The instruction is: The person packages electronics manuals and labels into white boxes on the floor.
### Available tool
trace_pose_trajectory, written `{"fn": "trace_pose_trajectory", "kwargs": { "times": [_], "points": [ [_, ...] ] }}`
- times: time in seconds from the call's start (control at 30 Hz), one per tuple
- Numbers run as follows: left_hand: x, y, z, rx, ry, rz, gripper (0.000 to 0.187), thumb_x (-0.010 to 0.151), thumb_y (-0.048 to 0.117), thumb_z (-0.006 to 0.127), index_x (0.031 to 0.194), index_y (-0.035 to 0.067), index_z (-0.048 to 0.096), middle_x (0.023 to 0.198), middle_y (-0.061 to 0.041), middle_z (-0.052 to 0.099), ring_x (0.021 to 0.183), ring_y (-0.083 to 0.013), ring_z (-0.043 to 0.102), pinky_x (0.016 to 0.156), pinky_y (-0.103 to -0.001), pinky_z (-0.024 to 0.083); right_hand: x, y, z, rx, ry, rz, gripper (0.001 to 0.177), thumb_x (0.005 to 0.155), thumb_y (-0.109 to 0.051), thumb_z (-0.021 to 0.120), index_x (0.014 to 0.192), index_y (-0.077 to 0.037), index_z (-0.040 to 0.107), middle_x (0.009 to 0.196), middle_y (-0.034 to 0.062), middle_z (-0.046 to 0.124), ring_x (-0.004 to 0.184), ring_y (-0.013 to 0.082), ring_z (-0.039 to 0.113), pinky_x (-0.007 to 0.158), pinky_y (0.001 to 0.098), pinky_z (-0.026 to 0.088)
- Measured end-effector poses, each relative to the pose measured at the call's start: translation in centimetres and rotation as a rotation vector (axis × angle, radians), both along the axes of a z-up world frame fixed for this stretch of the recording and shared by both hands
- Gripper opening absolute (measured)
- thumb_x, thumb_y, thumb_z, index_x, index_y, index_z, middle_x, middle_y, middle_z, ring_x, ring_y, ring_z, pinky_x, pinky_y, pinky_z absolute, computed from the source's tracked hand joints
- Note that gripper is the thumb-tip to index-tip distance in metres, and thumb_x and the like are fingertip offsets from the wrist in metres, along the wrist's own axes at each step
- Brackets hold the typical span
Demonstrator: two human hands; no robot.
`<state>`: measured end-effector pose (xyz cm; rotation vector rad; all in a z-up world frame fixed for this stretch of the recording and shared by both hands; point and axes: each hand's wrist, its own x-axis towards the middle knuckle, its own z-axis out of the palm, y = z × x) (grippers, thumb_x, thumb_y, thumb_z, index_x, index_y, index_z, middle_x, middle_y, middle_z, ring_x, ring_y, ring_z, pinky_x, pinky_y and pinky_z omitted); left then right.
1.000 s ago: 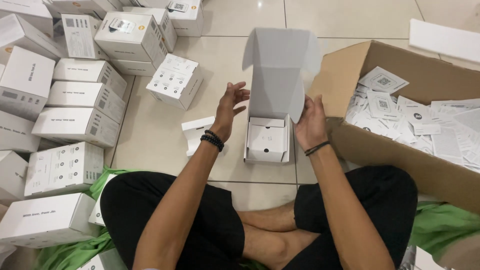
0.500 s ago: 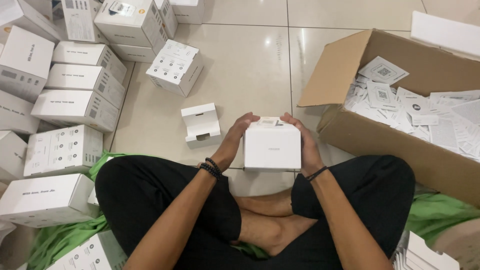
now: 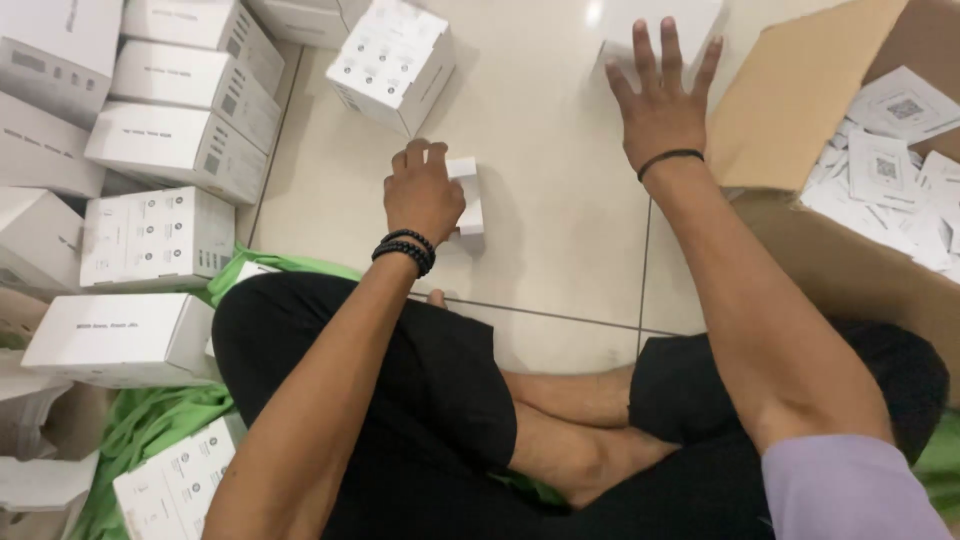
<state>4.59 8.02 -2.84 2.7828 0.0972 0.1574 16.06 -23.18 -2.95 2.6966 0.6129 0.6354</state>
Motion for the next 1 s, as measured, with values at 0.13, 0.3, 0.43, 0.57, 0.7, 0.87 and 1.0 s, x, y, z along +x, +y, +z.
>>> {"fn": "trace_pose_trajectory", "kwargs": {
  "times": [0.13,0.3,0.43,0.57,0.7,0.87,1.0],
  "points": [
    [3.8,4.0,1.9,0.022,0.089,0.066,0.067,0.085,0.034,0.076,0.14,0.004,0.051,0.15,-0.018,0.041,0.138,-0.0377,0.038,0.103,-0.055,0.042,2.2,4.9,2.7,0.139,0.159,0.068,0.067,0.09,-0.006,0.057,0.154,-0.024,0.053,0.172,0.0119,0.029,0.158,0.0334,0.02,0.12,0.0657,0.013],
    [11.2,8.5,2.6,-0.009,0.164,0.289,0.13,0.064,0.069,0.088,0.156,0.007,0.022,0.159,-0.024,0.018,0.148,-0.041,0.017,0.11,-0.057,0.034,-1.9,7.2,3.3,0.245,0.706,0.262,0.048,0.094,-0.031,0.064,0.139,-0.016,0.057,0.156,0.012,0.044,0.145,0.0329,0.036,0.116,0.0486,0.036],
    [16.2,11.0,-1.2,-0.101,0.286,0.242,0.15,0.055,0.068,0.096,0.159,0.012,0.003,0.163,-0.026,0.005,0.147,-0.0434,0.004,0.111,-0.064,0.021,-5.9,4.7,1.4,0.414,0.79,0.371,0.047,0.094,-0.033,0.065,0.138,-0.016,0.059,0.155,0.013,0.046,0.145,0.0356,0.039,0.113,0.0478,0.04],
    [15.2,7.1,0.1,-0.197,0.177,-0.088,0.138,0.059,0.057,0.092,0.162,0.007,0.014,0.157,-0.026,0.025,0.145,-0.0467,0.024,0.12,-0.057,0.032,-5.7,2.0,3.5,1.063,0.887,0.1,0.076,0.087,-0.05,0.071,0.149,-0.015,0.046,0.158,0.0126,0.046,0.147,0.0303,0.041,0.115,0.0473,0.04],
    [11.2,-0.6,4.2,-0.292,-0.187,-0.681,0.143,0.061,0.051,0.098,0.164,0.008,0.009,0.156,-0.025,0.026,0.147,-0.0472,0.026,0.122,-0.058,0.031,-2.8,-0.7,6.9,1.811,1.17,-0.073,0.114,0.074,-0.063,0.074,0.163,-0.021,0.015,0.157,0.0112,0.029,0.147,0.0262,0.033,0.107,0.0571,0.049],
    [7.0,-4.0,2.1,-0.411,-0.16,-0.56,0.145,0.057,0.043,0.096,0.162,0.009,0.003,0.153,-0.023,0.025,0.143,-0.0421,0.033,0.114,-0.048,0.045,-3.4,-1.0,11.5,1.415,1.107,-0.077,0.099,0.077,-0.054,0.071,0.159,-0.013,0.035,0.153,0.0195,0.054,0.136,0.0342,0.06,0.094,0.0483,0.057],
    [4.0,-7.6,0.1,-0.676,0.131,-0.403,0.13,0.07,0.037,0.091,0.161,0.008,0.003,0.15,-0.02,0.026,0.142,-0.0367,0.038,0.111,-0.044,0.048,-6.4,1.0,9.1,0.631,0.745,0.251,0.112,0.076,-0.056,0.09,0.157,-0.007,0.029,0.156,0.026,0.031,0.138,0.0424,0.037,0.104,0.054,0.046]
  ]
}}
